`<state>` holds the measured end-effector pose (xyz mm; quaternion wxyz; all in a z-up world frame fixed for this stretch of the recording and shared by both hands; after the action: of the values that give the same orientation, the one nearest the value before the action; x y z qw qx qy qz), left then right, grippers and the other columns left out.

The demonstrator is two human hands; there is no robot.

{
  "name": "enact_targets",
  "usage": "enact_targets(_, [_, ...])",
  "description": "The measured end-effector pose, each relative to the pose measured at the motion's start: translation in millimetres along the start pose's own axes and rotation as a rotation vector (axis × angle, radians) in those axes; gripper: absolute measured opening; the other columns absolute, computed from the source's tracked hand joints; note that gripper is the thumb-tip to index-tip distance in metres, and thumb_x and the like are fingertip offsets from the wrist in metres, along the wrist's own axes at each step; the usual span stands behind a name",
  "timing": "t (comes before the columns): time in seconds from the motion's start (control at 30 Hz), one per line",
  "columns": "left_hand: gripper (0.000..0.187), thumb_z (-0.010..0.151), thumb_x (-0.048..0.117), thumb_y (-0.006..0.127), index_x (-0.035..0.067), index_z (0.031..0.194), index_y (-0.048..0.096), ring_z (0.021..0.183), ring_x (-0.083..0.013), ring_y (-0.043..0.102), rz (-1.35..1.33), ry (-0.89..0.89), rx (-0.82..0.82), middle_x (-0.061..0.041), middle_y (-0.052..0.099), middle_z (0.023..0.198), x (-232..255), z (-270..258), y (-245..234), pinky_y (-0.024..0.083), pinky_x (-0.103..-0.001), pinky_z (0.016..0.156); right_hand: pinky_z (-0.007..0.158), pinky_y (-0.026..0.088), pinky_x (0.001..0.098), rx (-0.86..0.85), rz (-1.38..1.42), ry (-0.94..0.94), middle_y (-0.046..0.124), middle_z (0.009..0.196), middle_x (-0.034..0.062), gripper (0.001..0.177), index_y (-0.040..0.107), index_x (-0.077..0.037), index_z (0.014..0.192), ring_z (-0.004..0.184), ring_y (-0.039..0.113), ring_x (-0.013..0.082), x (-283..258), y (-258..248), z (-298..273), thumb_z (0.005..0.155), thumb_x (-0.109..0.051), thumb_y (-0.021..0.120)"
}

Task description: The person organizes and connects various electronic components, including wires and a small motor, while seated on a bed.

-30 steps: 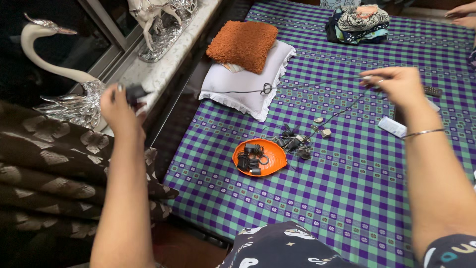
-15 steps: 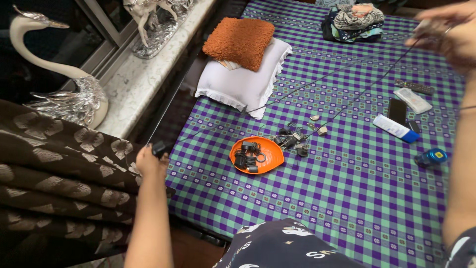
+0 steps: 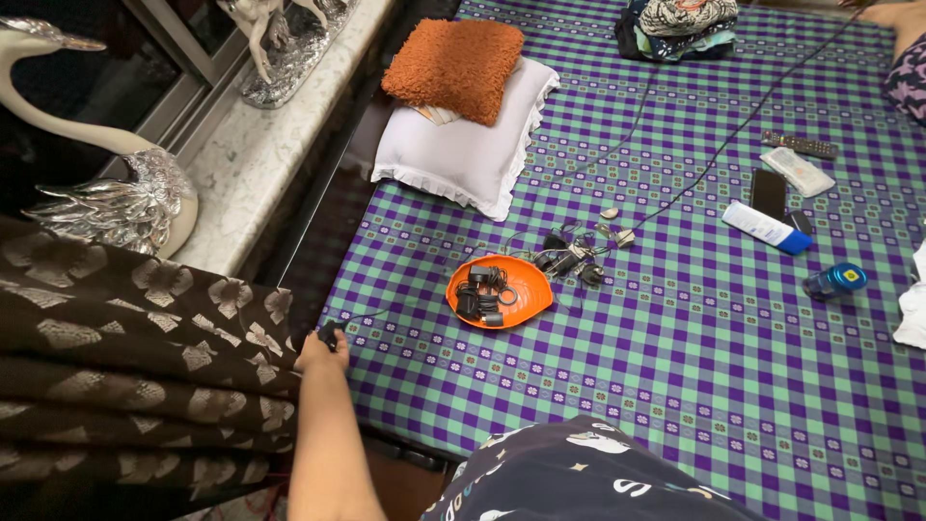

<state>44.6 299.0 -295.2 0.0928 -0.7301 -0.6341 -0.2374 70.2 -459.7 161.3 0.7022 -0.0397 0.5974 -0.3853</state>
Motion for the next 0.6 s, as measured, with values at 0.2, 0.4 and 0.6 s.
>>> enact_targets(0.2, [0.033,0.095,0.013,0.067,0.01,0.128,0.065,0.098,-0.0366,0.066,0.0,0.079,-0.131,-0.016,0.061,0.124,-3,3,-11,0.063,-0.044,0.07,0.072,0.05,0.0257,-0.032,-0.018,-0.03,0.073,0.114,0.0095,0.024,0.071,-0.002,0.128,0.091,0.066,0.0123,-16,9,15,0.107,-0.013,0.067])
enact_targets(0.4, [0.046,0.089,-0.006,0.065,0.013,0.13,0.056,0.109,-0.0351,0.061,0.115,0.214,-0.21,-0.016,0.055,0.131,-5,10,-8,0.061,-0.053,0.08,0.067,0.048,0.0228,-0.231,0.026,-0.047,0.073,0.111,0.0086,0.024,0.072,-0.002,0.127,0.085,0.065,0.0101,-41,60,11,0.107,-0.014,0.069])
enact_targets(0.6, [0.056,0.079,0.006,0.079,0.008,0.127,0.051,0.117,-0.0345,0.056,0.503,0.482,-0.035,-0.021,0.052,0.132,-36,-13,42,0.052,-0.049,0.095,0.063,0.047,0.0198,-0.385,0.117,-0.061,0.075,0.108,0.006,0.024,0.074,-0.005,0.124,0.081,0.065,0.0069,-83,104,-18,0.102,-0.014,0.07])
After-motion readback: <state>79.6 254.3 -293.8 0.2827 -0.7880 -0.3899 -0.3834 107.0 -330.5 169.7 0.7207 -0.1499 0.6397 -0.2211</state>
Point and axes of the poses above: each hand's wrist, its own z-axis towards the middle knuckle, its own y-axis out of the palm, x = y × z, the point moved 3 cm from there along z, towards the middle knuckle
